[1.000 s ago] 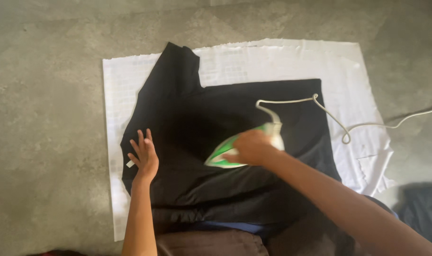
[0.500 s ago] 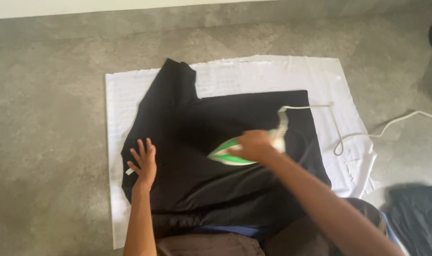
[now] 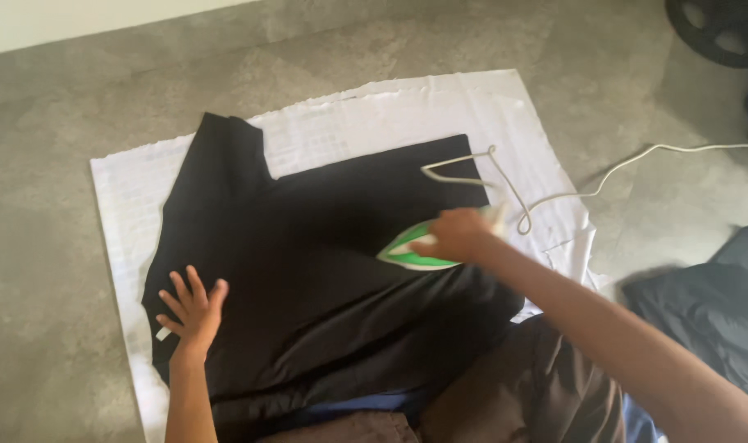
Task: The person irons a black shirt laid out on a white cloth on the floor. They use a green and white iron to smooth the fabric, adjusting the shirt's position and sleeves as needed.
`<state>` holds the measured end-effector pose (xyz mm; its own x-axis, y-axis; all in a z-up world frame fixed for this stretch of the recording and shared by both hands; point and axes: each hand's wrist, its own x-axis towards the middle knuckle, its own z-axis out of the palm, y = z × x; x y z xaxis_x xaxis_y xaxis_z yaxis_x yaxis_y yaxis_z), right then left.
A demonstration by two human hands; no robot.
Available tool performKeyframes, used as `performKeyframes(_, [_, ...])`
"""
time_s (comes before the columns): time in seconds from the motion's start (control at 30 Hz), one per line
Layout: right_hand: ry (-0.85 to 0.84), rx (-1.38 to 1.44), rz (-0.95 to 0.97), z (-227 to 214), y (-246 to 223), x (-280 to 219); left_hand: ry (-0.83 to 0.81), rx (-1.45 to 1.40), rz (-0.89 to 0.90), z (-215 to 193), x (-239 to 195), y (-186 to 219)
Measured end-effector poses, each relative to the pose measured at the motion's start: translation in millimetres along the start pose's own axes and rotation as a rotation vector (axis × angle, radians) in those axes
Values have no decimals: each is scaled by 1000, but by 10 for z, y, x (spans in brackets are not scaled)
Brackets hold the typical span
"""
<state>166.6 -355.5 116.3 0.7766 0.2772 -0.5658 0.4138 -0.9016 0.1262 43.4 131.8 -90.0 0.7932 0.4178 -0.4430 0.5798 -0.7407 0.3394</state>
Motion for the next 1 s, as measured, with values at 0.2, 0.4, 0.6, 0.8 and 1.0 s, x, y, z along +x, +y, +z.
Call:
performKeyframes(0.2, [-117, 61, 78, 32, 194, 25, -274, -80, -102, -1014, -733, 882])
performKeyframes(0.4, [-1, 117, -173, -93, -1323, 235, -228, 62, -169, -722, -381, 706])
performKeyframes(0.6, [-8, 251, -201, -266, -1342, 550, -193, 63, -186, -663, -385, 713])
performKeyframes(0.8, [198, -7, -114, 65, 360, 928, -203, 62, -96, -685, -437, 652])
performKeyframes(1.0, [-23, -57, 17, -75, 414, 404, -237, 66, -51, -764, -516, 691])
